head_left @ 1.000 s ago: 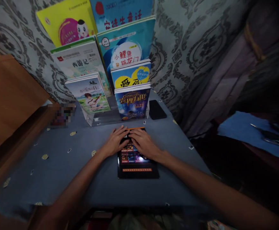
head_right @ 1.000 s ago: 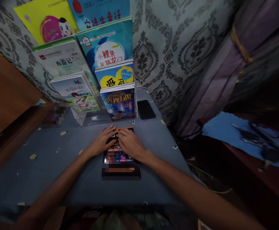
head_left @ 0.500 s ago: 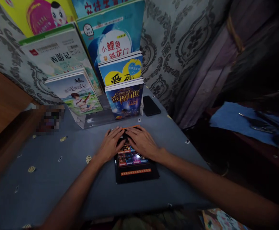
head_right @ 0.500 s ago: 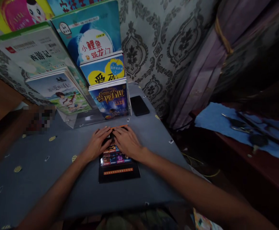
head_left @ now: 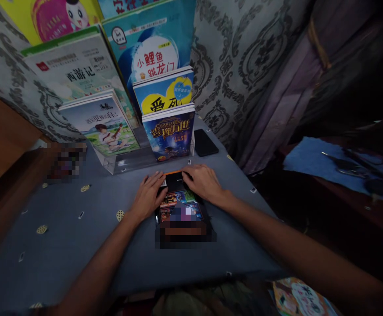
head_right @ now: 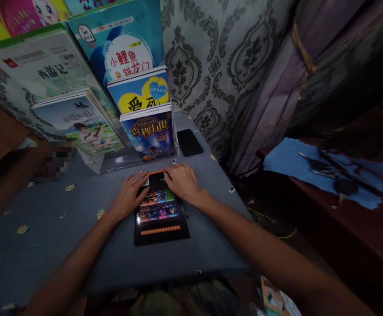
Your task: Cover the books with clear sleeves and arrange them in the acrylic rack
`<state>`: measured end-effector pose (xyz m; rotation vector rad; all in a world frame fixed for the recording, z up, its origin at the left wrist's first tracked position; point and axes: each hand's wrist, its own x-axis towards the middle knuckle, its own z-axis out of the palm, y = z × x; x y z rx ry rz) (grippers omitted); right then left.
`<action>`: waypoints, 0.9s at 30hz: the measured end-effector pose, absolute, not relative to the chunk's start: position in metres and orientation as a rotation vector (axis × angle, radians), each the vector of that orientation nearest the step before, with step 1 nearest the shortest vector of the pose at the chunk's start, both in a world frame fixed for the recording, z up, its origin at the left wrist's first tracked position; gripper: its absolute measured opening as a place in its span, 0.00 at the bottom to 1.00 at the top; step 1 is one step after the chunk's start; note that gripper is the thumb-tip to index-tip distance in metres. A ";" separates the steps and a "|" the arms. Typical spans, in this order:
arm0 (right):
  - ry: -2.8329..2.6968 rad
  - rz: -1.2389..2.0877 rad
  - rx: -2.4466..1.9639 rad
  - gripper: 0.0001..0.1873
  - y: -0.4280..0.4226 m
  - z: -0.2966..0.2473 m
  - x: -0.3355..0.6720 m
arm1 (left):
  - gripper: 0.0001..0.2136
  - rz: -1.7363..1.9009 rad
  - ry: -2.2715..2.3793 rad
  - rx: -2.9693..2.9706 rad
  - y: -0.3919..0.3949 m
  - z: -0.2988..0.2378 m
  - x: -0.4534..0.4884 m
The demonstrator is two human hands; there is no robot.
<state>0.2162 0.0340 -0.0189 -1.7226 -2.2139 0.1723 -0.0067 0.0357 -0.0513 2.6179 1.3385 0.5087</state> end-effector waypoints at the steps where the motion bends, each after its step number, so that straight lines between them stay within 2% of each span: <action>1: -2.203 0.185 -1.732 0.12 0.034 -0.019 0.217 | 0.20 0.513 1.342 2.619 0.036 -0.051 -0.008; 13: -2.082 0.343 -1.666 0.15 0.044 -0.027 0.228 | 0.17 0.586 1.437 2.630 0.038 -0.049 -0.020; 27: -2.091 0.335 -1.645 0.15 0.043 -0.027 0.226 | 0.17 0.602 1.454 2.629 0.035 -0.047 -0.016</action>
